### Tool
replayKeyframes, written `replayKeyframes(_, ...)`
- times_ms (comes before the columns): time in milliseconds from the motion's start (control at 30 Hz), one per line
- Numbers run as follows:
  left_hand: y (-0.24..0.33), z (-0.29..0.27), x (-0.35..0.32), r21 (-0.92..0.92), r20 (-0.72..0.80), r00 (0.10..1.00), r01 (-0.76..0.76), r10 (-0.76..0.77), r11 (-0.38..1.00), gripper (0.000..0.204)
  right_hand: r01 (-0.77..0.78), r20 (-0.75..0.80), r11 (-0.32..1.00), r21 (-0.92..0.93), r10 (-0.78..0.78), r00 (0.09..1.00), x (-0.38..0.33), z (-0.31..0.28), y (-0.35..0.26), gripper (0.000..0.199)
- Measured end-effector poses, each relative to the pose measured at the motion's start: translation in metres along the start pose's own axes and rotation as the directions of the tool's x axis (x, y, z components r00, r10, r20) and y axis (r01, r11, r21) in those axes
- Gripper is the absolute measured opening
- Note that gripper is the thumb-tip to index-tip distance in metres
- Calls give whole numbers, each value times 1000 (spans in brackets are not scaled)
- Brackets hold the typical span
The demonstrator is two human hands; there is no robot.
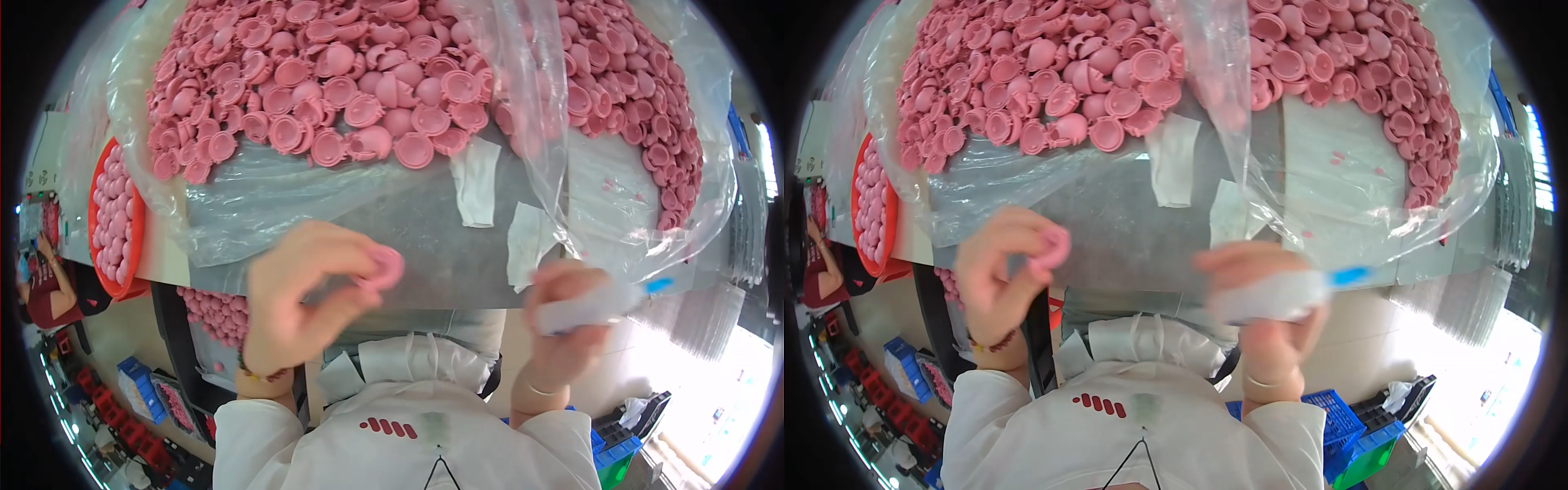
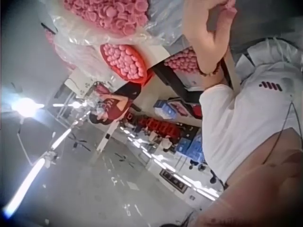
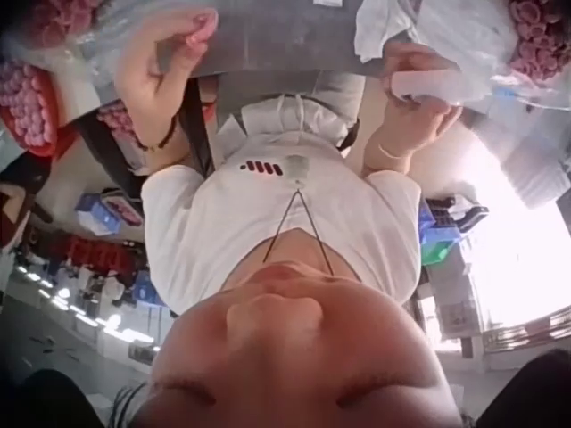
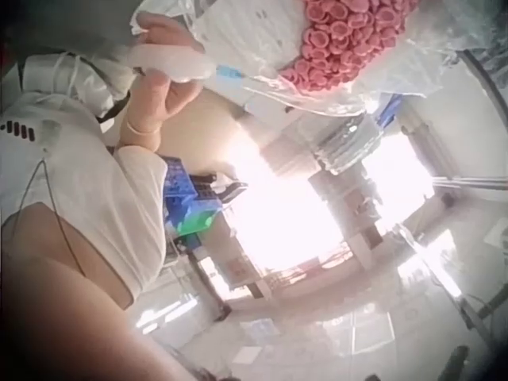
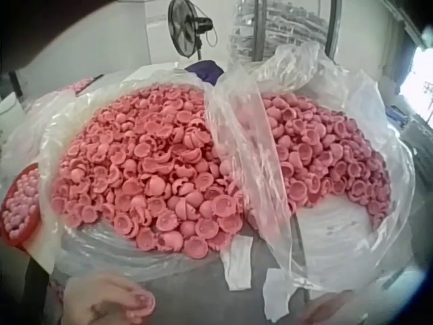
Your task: Applying glue to small pink plastic caps and assembling them at a factory workstation.
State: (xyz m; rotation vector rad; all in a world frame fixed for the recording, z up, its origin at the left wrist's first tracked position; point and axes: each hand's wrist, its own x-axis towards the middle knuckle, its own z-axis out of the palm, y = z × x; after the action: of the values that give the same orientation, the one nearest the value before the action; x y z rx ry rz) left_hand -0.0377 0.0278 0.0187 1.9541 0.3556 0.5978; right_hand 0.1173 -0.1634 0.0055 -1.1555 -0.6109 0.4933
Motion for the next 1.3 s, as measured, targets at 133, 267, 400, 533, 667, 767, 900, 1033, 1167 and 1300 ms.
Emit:
replayKeyframes(133,-10,44,-10,-334,101,992,110,-81,936,25,-198,163,980,38,189,968,10,36,12,49)
replayKeyframes(267,-10,54,-11,-545,32,994,101,-100,832,26,-316,209,943,103,290,934,7,44,13,49)
replayKeyframes(400,-2,54,-3,-680,76,969,224,-237,698,32,-301,149,949,93,286,947,8,50,16,49)
replayKeyframes(533,-2,46,3,-774,203,934,337,-293,537,41,-303,129,949,86,291,948,10,46,19,52)
replayKeyframes(667,-10,40,4,-827,217,937,325,-273,458,46,-306,25,944,125,305,952,16,38,6,56)
replayKeyframes(767,-7,43,6,-835,193,933,319,-305,448,48,117,76,976,-185,-104,992,26,22,5,48)
replayKeyframes(900,-5,46,7,-831,139,922,306,-360,464,51,360,36,933,-22,-359,933,41,31,8,44)
replayKeyframes(1033,-16,43,4,-817,189,957,278,-221,505,44,435,106,885,-165,-423,900,44,32,13,43)
replayKeyframes(1167,-17,43,3,-817,203,953,291,-224,498,44,401,157,901,-166,-378,912,40,30,19,45)
replayKeyframes(1300,-17,43,4,-808,193,959,276,-209,520,43,318,6,917,-240,-326,945,38,32,16,41)
